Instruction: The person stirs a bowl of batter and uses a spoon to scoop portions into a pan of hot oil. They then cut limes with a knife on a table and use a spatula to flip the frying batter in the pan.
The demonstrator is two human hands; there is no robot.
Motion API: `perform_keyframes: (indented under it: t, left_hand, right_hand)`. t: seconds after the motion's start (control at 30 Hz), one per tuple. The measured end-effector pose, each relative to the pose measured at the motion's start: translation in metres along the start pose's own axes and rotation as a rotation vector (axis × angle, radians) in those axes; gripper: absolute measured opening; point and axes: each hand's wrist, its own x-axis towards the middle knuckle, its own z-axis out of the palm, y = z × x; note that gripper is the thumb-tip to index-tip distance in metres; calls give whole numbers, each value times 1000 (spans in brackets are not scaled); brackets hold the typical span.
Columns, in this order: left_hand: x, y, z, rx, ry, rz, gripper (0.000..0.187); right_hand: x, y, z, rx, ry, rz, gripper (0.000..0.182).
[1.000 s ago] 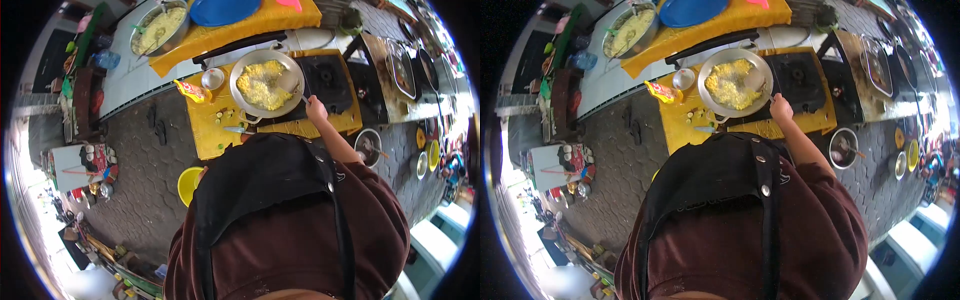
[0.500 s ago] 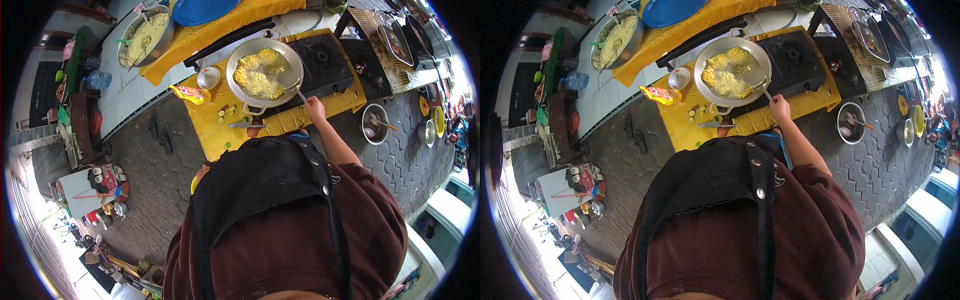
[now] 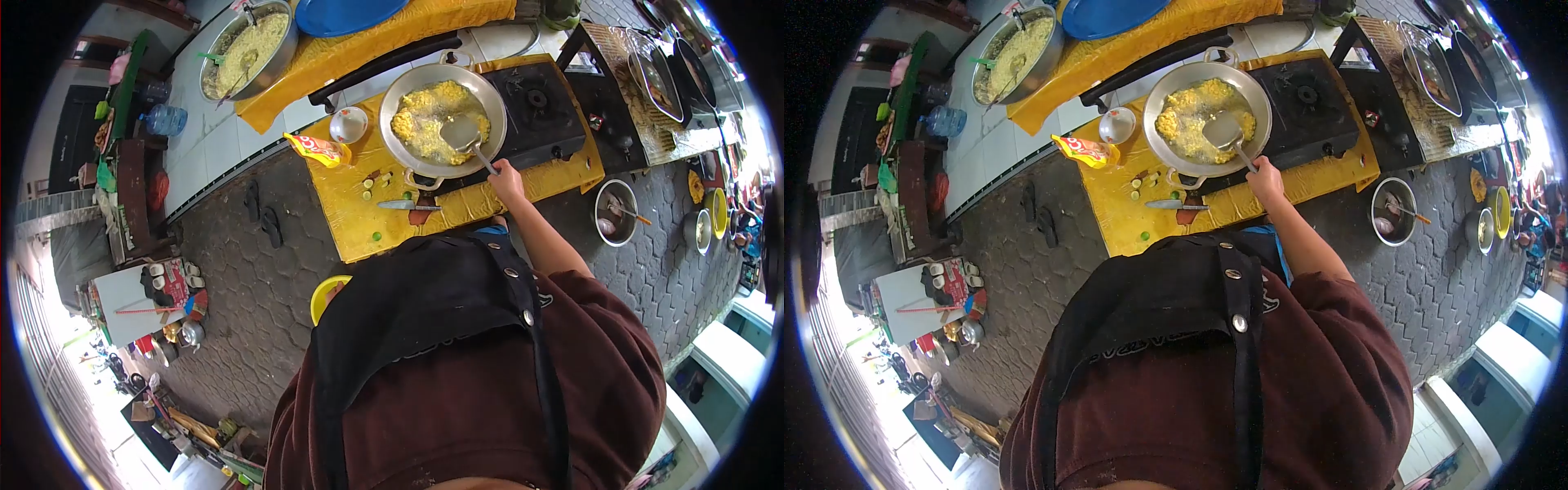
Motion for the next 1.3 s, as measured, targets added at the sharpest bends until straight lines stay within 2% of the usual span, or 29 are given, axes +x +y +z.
perform_keyframes:
  t: [0.2,0.3,0.43,0.5,0.57,0.9,0.97,1.0,1.07,1.1,1.17,1.23,1.3]
  left_hand:
    - [-2,-3,8,-36,10,-20,36]
    - [1,-7,12,-47,22,-28,35]
    - [-6,-16,12,-236,29,-144,32]
    - [-31,-3,6,102,59,-3,30]
    - [-52,22,-5,87,54,-20,30]
    - [-44,-3,1,-43,3,-103,31]
    - [-34,-6,1,-98,-5,-119,31]
    - [-29,-7,1,-145,-9,-129,31]
    - [-24,-4,-2,-159,-10,-132,31]
    - [-22,0,-4,-152,-10,-138,31]
    - [-28,19,-12,-56,-8,-112,31]
    - [-21,16,-12,40,-2,-87,32]
    - [-13,7,-10,-190,-40,-117,33]
  right_hand:
    - [33,-35,45,-113,-79,-104,30]
    - [50,-64,71,-157,-173,-30,29]
    - [60,-83,96,-224,-231,-4,30]
    - [68,-81,107,-267,-248,-12,31]
    - [76,-74,114,-333,-290,-23,30]
    - [105,-65,108,-324,-359,-90,27]
    - [104,-71,91,-336,-467,-127,26]
    - [97,-75,84,-333,-462,-127,26]
    - [82,-81,78,-113,-331,-132,27]
    - [82,-85,80,-112,-325,-130,27]
    - [83,-92,89,-120,-441,20,27]
    - [83,-90,106,-81,-403,31,23]
    - [84,-91,116,-115,-368,18,20]
